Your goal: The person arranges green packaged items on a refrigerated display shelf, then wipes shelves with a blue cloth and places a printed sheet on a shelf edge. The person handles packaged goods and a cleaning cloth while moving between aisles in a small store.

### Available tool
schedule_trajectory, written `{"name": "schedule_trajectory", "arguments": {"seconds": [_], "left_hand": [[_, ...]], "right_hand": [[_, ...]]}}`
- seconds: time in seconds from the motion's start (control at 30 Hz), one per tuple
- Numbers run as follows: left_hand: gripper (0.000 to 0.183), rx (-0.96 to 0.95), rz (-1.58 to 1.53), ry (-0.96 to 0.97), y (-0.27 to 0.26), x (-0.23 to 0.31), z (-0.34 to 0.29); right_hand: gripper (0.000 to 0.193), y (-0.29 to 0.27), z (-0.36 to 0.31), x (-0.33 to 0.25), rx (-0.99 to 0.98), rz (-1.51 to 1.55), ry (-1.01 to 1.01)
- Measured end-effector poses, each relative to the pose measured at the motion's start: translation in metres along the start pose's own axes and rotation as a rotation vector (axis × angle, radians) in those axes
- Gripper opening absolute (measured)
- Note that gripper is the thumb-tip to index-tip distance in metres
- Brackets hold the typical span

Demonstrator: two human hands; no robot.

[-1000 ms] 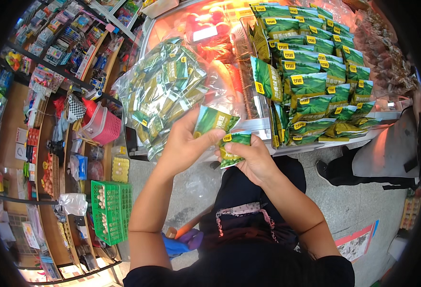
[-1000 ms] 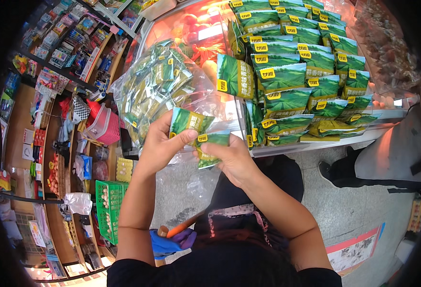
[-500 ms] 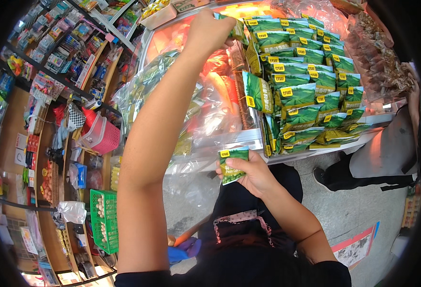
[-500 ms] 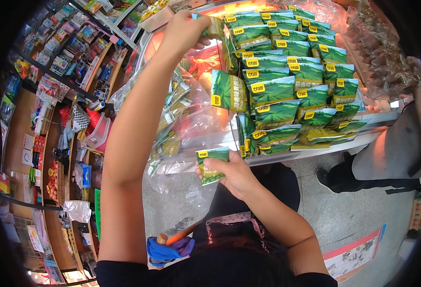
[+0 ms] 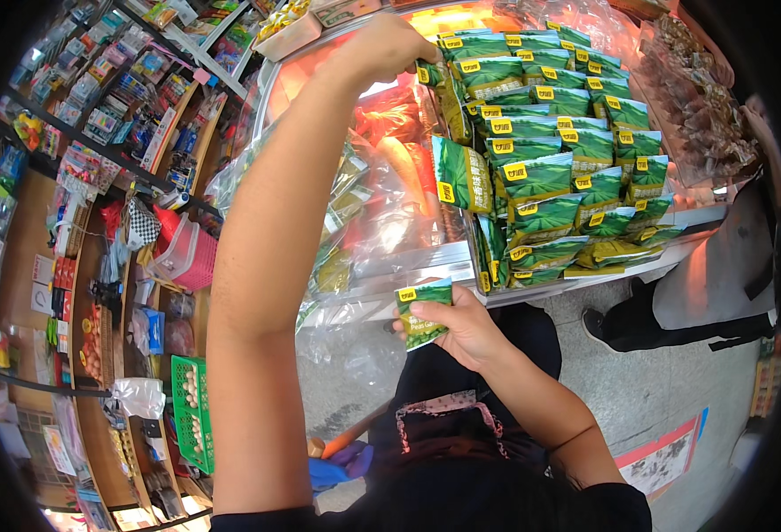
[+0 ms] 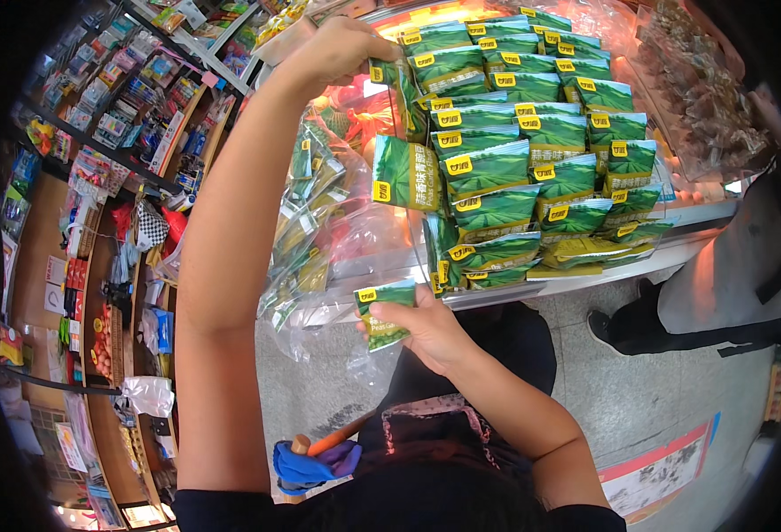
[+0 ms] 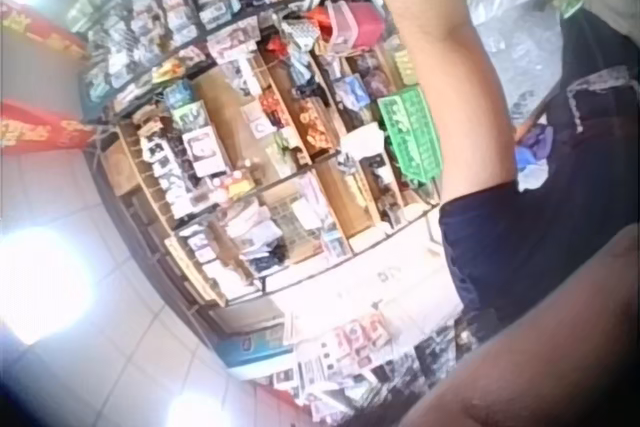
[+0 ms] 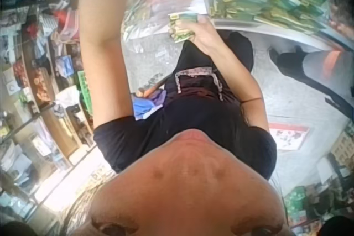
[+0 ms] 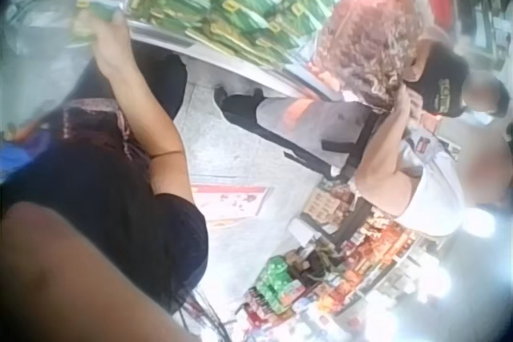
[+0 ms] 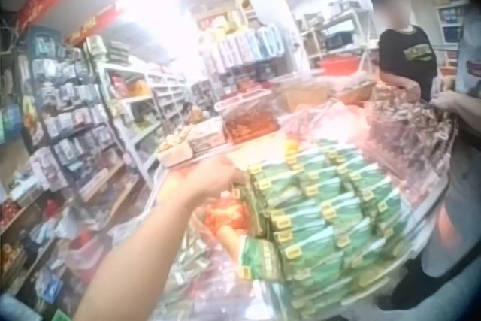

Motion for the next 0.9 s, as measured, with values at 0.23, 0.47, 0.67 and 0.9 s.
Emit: {"name": "schedule_trajectory", "arguments": {"seconds": [0.23, 0.47, 0.67, 0.9], "left_hand": [[0.026, 0.027, 0.018, -0.013, 0.003, -0.002, 0.006], [0.042, 0.119, -0.151, -0.014, 0.013, -0.022, -0.002], [0.049, 0.278, -0.129, 0.153, 0.025, -0.035, -0.002], [0.05, 0.415, -0.291, 0.046, 0.014, -0.036, -0.049]], "right_hand": [[0.024, -0.003, 0.0, 0.001, 0.012, 0.009, -0.007], [0.024, -0.005, -0.002, -0.002, 0.013, 0.007, -0.015], [0.025, -0.002, -0.001, 0.005, -0.026, 0.006, -0.007], [0.025, 0.006, -0.007, 0.003, -0.057, -0.01, -0.008]]}}
Point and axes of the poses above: each hand's wrist, its own z-axis towards the middle knuckle, its own y-axis out of the palm, x = y × z, the point moved 4 cm from there along z, towards the middle knuckle, and after that the axes turned 13 degrees about -y, right-handed, at the moved point
